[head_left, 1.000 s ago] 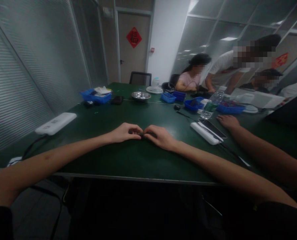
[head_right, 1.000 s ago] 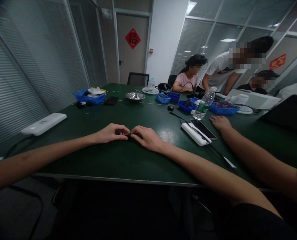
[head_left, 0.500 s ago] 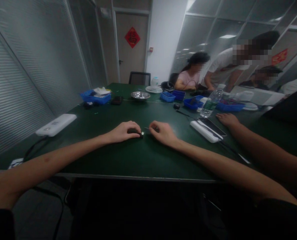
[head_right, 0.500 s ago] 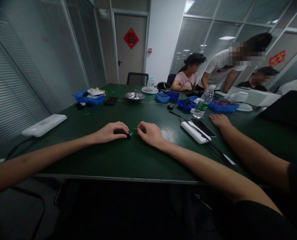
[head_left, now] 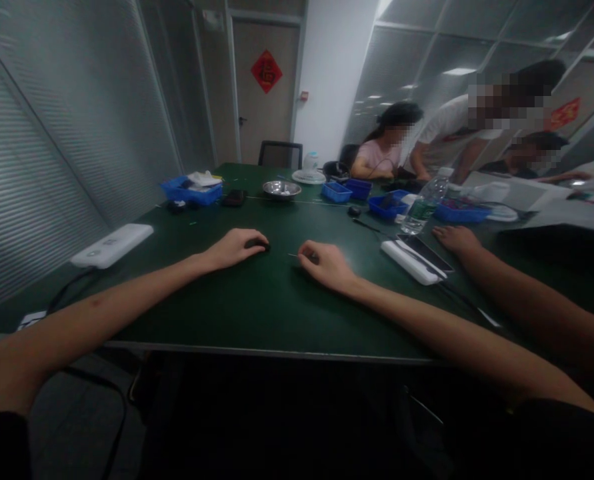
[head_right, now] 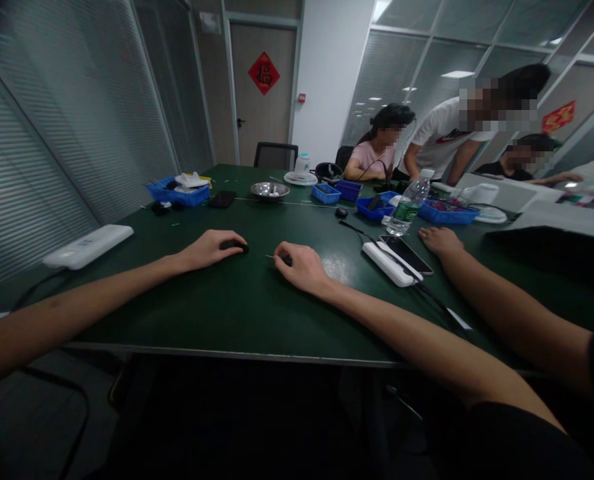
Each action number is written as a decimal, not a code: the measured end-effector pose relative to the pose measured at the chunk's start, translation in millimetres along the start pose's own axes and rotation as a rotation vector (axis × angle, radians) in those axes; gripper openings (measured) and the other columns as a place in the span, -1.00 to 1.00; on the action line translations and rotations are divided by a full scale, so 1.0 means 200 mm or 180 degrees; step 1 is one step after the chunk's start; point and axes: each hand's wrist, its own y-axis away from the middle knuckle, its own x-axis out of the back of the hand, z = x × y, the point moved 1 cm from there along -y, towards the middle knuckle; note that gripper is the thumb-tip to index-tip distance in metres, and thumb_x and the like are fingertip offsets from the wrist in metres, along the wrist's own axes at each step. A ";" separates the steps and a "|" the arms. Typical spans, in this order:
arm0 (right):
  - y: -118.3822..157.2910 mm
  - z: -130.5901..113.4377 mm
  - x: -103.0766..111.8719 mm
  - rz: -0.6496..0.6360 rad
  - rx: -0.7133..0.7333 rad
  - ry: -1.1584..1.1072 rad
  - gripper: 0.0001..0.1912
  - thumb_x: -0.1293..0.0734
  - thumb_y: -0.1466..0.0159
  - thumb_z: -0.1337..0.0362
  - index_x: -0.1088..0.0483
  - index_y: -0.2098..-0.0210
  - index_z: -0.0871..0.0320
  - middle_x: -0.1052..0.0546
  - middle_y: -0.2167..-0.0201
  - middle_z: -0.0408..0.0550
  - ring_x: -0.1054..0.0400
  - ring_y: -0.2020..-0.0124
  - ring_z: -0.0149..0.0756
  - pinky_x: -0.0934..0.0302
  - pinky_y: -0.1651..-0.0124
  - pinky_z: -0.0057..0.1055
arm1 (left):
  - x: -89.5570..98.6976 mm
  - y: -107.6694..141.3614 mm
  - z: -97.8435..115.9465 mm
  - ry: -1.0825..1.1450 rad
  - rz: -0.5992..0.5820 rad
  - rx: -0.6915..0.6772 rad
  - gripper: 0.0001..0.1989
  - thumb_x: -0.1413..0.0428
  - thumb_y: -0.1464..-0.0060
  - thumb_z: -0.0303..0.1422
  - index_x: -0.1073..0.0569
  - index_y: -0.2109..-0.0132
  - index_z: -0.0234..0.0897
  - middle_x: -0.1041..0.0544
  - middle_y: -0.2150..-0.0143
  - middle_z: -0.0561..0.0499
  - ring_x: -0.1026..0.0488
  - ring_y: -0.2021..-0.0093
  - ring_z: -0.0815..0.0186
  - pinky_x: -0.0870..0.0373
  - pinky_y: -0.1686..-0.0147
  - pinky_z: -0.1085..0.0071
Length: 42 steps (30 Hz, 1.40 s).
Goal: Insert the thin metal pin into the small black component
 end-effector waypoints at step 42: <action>0.02 -0.03 0.01 -0.0143 0.0379 -0.0020 -0.84 -0.31 -0.42 0.22 -0.49 0.14 0.15 -0.59 0.23 -0.03 -0.43 0.28 -0.30 -0.22 0.23 -0.41 | 0.30 0.13 -0.62 -0.0826 0.0827 0.1378 -0.65 -0.23 -0.14 -0.25 -0.67 -0.04 -0.24 -0.65 -0.02 -0.15 -0.57 -0.02 0.01 -0.40 -0.15 0.15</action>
